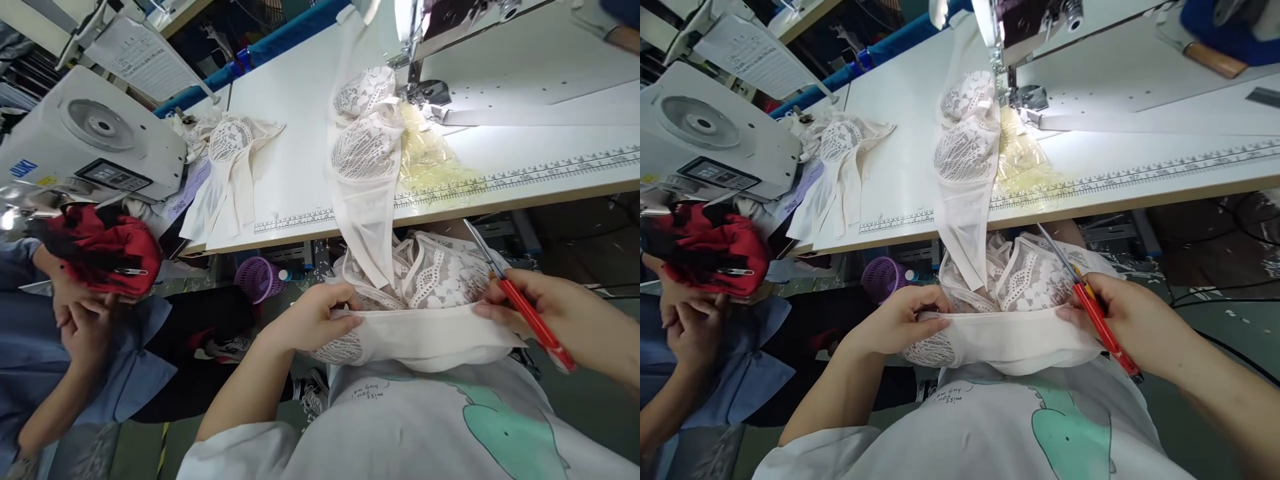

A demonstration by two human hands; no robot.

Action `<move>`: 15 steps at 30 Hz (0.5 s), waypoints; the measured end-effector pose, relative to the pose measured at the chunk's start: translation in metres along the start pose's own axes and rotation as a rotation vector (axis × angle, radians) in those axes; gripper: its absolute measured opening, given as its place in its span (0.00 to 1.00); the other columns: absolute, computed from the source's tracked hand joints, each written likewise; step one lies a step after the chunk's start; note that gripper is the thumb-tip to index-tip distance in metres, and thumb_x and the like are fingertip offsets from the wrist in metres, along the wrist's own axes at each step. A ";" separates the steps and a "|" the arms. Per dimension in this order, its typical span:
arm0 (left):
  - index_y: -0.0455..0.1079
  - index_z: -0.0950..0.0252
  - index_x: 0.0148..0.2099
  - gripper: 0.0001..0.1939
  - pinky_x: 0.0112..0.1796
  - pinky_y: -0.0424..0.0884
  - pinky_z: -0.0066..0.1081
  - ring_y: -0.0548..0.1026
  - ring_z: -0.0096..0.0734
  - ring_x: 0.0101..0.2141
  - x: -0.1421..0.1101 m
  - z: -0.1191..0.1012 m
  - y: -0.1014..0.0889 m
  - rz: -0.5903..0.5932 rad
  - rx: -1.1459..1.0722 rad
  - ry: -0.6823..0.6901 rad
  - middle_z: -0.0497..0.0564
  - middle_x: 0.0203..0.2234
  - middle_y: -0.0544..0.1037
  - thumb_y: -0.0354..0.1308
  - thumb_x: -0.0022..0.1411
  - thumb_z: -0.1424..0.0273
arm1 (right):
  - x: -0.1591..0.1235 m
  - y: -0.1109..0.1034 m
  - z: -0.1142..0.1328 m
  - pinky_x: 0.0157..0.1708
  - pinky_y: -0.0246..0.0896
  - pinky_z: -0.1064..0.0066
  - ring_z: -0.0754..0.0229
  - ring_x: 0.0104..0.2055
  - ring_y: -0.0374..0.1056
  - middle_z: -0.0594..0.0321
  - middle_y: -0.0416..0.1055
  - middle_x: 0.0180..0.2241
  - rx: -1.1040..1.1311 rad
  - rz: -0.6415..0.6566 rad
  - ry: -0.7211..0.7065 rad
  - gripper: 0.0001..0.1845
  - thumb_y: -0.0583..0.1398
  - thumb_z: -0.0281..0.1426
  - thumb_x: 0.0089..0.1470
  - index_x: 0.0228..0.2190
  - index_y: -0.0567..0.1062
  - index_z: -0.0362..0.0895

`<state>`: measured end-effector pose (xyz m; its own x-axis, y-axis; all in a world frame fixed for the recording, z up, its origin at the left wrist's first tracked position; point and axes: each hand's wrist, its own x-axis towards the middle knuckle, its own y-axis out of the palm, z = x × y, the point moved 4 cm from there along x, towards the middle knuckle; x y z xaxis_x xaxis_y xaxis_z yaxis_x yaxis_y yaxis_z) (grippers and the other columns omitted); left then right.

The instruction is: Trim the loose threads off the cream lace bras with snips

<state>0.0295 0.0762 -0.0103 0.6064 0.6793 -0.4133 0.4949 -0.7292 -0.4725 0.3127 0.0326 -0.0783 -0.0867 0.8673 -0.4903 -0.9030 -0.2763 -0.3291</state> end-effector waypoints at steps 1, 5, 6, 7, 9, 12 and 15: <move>0.68 0.67 0.32 0.06 0.30 0.65 0.27 0.70 0.28 0.28 0.000 0.001 0.000 0.000 -0.005 -0.008 0.50 0.27 0.74 0.54 0.58 0.69 | -0.001 0.003 0.001 0.17 0.57 0.73 0.61 0.22 0.59 0.65 0.64 0.21 0.069 0.028 0.002 0.29 0.65 0.59 0.35 0.20 0.66 0.47; 0.68 0.67 0.32 0.06 0.30 0.64 0.28 0.69 0.28 0.29 0.003 0.007 -0.001 -0.014 -0.089 -0.047 0.49 0.27 0.72 0.55 0.57 0.69 | -0.006 0.002 0.011 0.24 0.59 0.74 0.61 0.28 0.62 0.63 0.68 0.30 0.279 -0.079 -0.168 0.19 0.66 0.46 0.46 0.24 0.65 0.47; 0.67 0.67 0.32 0.06 0.30 0.64 0.27 0.69 0.27 0.28 0.005 0.008 -0.002 -0.021 -0.131 -0.060 0.49 0.27 0.72 0.55 0.57 0.68 | -0.007 0.000 0.014 0.26 0.60 0.73 0.61 0.29 0.63 0.64 0.68 0.31 0.305 -0.118 -0.217 0.18 0.66 0.43 0.47 0.24 0.65 0.47; 0.67 0.67 0.31 0.07 0.29 0.63 0.27 0.68 0.27 0.28 0.007 0.010 -0.002 -0.025 -0.178 -0.074 0.48 0.26 0.71 0.56 0.57 0.67 | -0.007 -0.001 0.016 0.28 0.61 0.72 0.61 0.30 0.63 0.64 0.68 0.32 0.321 -0.152 -0.260 0.17 0.66 0.42 0.48 0.24 0.64 0.48; 0.66 0.67 0.30 0.09 0.27 0.61 0.26 0.65 0.25 0.25 0.011 0.011 -0.002 -0.028 -0.268 -0.110 0.46 0.24 0.68 0.57 0.56 0.66 | -0.005 -0.003 0.019 0.30 0.61 0.71 0.60 0.31 0.63 0.65 0.68 0.31 0.324 -0.207 -0.312 0.17 0.66 0.41 0.48 0.24 0.64 0.48; 0.64 0.67 0.29 0.10 0.25 0.58 0.24 0.61 0.22 0.23 0.019 0.013 -0.002 -0.053 -0.331 -0.148 0.44 0.21 0.65 0.58 0.54 0.65 | -0.001 -0.005 0.024 0.27 0.61 0.69 0.60 0.28 0.63 0.64 0.67 0.29 0.303 -0.247 -0.321 0.17 0.65 0.43 0.47 0.24 0.64 0.48; 0.64 0.67 0.28 0.10 0.25 0.56 0.24 0.59 0.22 0.23 0.024 0.014 -0.002 -0.091 -0.321 -0.163 0.43 0.20 0.63 0.58 0.53 0.66 | 0.003 -0.006 0.026 0.20 0.61 0.69 0.61 0.22 0.62 0.64 0.69 0.27 0.288 -0.253 -0.260 0.18 0.66 0.46 0.44 0.24 0.66 0.48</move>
<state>0.0348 0.0951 -0.0301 0.4567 0.7278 -0.5116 0.7280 -0.6362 -0.2553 0.3068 0.0474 -0.0565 0.0817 0.9778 -0.1929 -0.9863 0.0514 -0.1570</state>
